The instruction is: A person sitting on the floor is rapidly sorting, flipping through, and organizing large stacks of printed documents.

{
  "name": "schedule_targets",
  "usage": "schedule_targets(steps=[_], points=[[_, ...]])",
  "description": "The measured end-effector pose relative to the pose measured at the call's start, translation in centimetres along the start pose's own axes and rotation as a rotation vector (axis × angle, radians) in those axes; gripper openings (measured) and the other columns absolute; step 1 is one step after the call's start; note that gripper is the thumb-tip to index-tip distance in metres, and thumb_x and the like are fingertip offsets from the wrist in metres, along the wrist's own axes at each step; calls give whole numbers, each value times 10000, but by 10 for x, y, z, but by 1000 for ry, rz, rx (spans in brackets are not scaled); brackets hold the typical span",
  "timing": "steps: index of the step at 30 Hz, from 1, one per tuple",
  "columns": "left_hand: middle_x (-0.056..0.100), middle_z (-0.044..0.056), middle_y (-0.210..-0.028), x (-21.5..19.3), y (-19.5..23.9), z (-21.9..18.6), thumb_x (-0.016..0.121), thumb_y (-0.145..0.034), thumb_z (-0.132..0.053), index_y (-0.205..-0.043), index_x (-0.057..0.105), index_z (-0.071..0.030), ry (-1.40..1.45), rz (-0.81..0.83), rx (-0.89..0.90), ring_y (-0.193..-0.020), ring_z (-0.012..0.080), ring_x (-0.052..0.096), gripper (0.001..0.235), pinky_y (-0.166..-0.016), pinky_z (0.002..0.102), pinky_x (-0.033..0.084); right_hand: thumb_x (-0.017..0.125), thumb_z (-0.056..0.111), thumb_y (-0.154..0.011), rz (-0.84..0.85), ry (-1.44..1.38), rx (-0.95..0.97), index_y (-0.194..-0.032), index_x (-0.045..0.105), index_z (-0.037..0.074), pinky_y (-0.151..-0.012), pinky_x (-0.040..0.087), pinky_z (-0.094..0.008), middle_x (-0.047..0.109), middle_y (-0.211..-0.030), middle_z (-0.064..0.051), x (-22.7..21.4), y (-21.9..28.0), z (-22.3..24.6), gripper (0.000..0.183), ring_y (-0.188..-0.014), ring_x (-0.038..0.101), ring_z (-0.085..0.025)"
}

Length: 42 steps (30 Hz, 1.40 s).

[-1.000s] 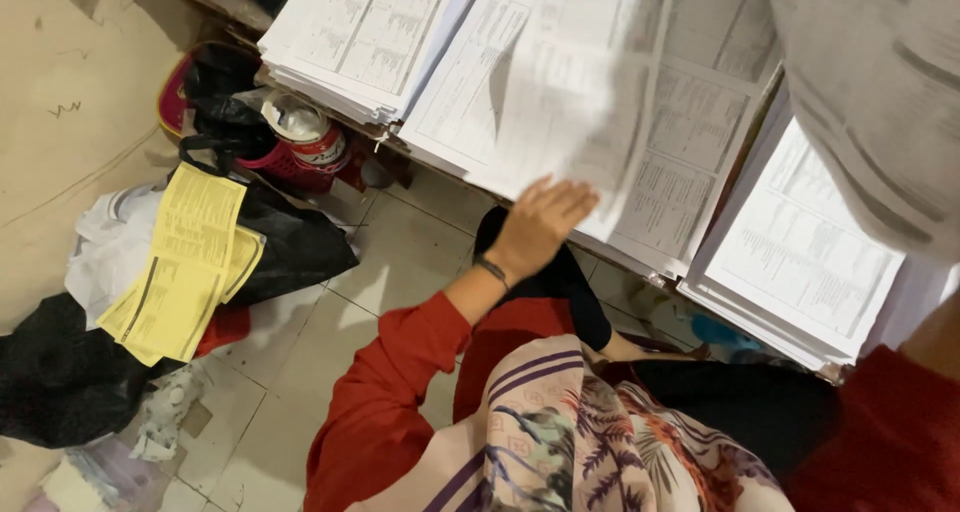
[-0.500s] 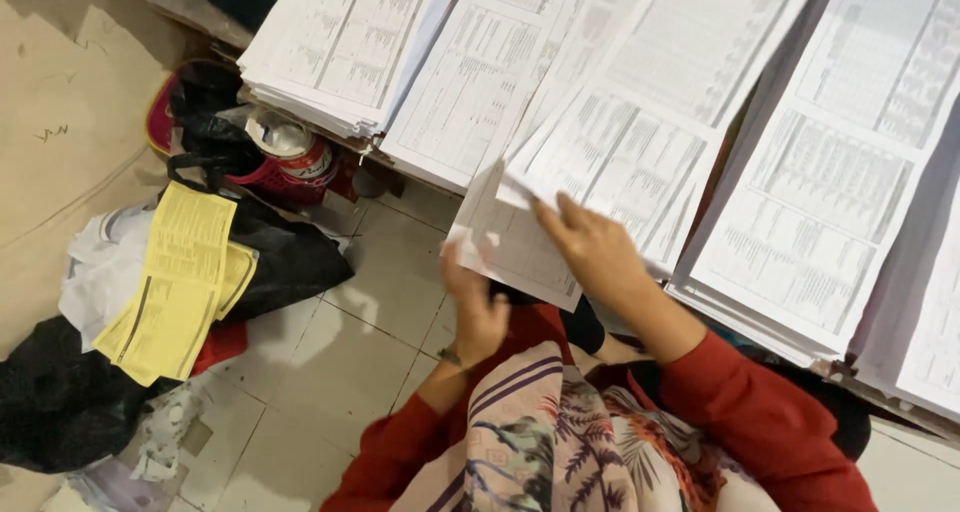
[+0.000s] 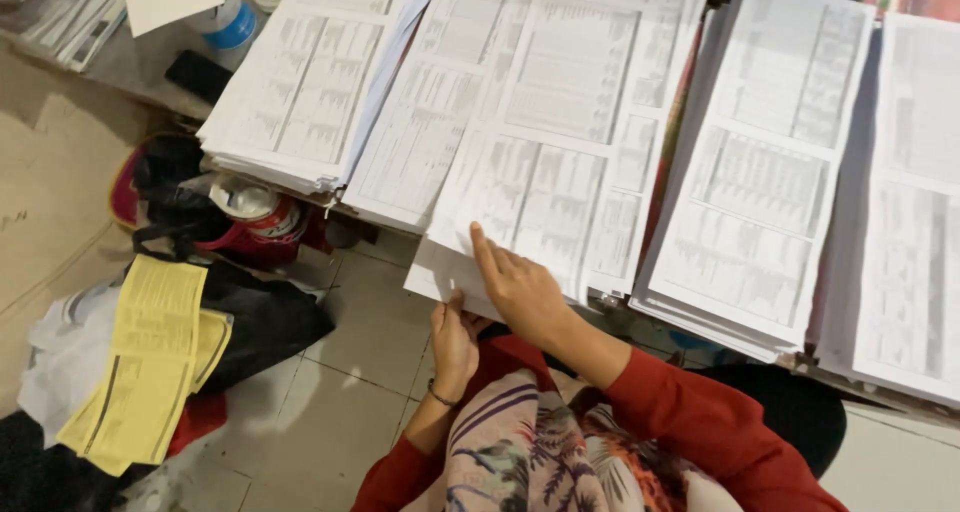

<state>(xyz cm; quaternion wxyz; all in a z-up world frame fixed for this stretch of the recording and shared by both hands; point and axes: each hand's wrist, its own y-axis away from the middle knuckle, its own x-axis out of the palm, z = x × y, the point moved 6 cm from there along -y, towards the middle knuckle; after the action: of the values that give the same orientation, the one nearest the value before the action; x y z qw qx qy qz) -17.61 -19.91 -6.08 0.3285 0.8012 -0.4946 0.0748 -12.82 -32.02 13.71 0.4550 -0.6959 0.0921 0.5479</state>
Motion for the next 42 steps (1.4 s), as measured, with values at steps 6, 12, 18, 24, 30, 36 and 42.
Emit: schedule_targets(steps=[6, 12, 18, 24, 30, 36, 42], points=[[502, 123, -1564, 27, 21, -4, 364, -1107, -528, -1576, 430, -169, -57, 85, 100, -1392, 290, 507, 595, -1160, 546, 431, 490, -15, -988, 210, -636, 150, -1494, 492, -62, -813, 622, -530, 718, -1116, -349, -7, 8, 14, 508, -987, 747, -471], [401, 156, -1589, 31, 24, -14, 387, -1088, -46, -1614, 287, -61, -385, 30, 283, -1434, 279, 423, 536, -1179, 511, 386, 575, -57, -929, 134, -835, 419, -1259, 669, -37, -972, 558, -542, 687, -1250, -309, -5, 72, -65, 343, -1168, 671, -496], [589, 262, -1352, -21, -28, -43, 460, -1039, 14, -1450, 455, 85, -151, -73, 265, -1235, 299, 589, 417, -1010, 488, 549, 623, -85, -975, -175, -904, 918, -1082, 742, -31, -892, 619, -438, 763, -1063, -220, -34, 151, -168, 169, -1005, 756, -363], [691, 177, -1185, -51, -25, -126, 555, -996, 15, -1328, 554, 10, -16, -22, 266, -1050, 243, 691, 332, -913, 451, 595, 547, -63, -1013, -380, -1178, 1137, -1111, 679, -128, -879, 625, -465, 711, -1035, -301, -46, 172, -195, 176, -922, 731, -324], [731, 118, -982, -86, -31, -132, 603, -980, -20, -1189, 641, -46, -150, 64, 235, -830, 182, 718, 214, -730, 380, 622, 576, -29, -993, -340, -1236, 1162, -1129, 683, -143, -848, 619, -476, 713, -1030, -324, -25, 184, -185, 206, -933, 740, -364], [736, 82, -936, -97, -64, -99, 628, -957, -41, -1096, 653, -97, -199, 120, 173, -775, 152, 708, 152, -682, 318, 596, 606, -19, -1001, -157, -1016, 1191, -1116, 739, -90, -797, 616, -469, 751, -964, -290, -22, 215, -189, 189, -846, 760, -357], [730, 81, -940, -59, -74, -83, 651, -907, -1, -1061, 665, -73, -204, 149, 135, -787, 177, 712, 170, -725, 364, 604, 614, 3, -1008, -78, -948, 1198, -1140, 750, -60, -718, 610, -447, 763, -860, -278, -17, 243, -197, 200, -706, 755, -346]])
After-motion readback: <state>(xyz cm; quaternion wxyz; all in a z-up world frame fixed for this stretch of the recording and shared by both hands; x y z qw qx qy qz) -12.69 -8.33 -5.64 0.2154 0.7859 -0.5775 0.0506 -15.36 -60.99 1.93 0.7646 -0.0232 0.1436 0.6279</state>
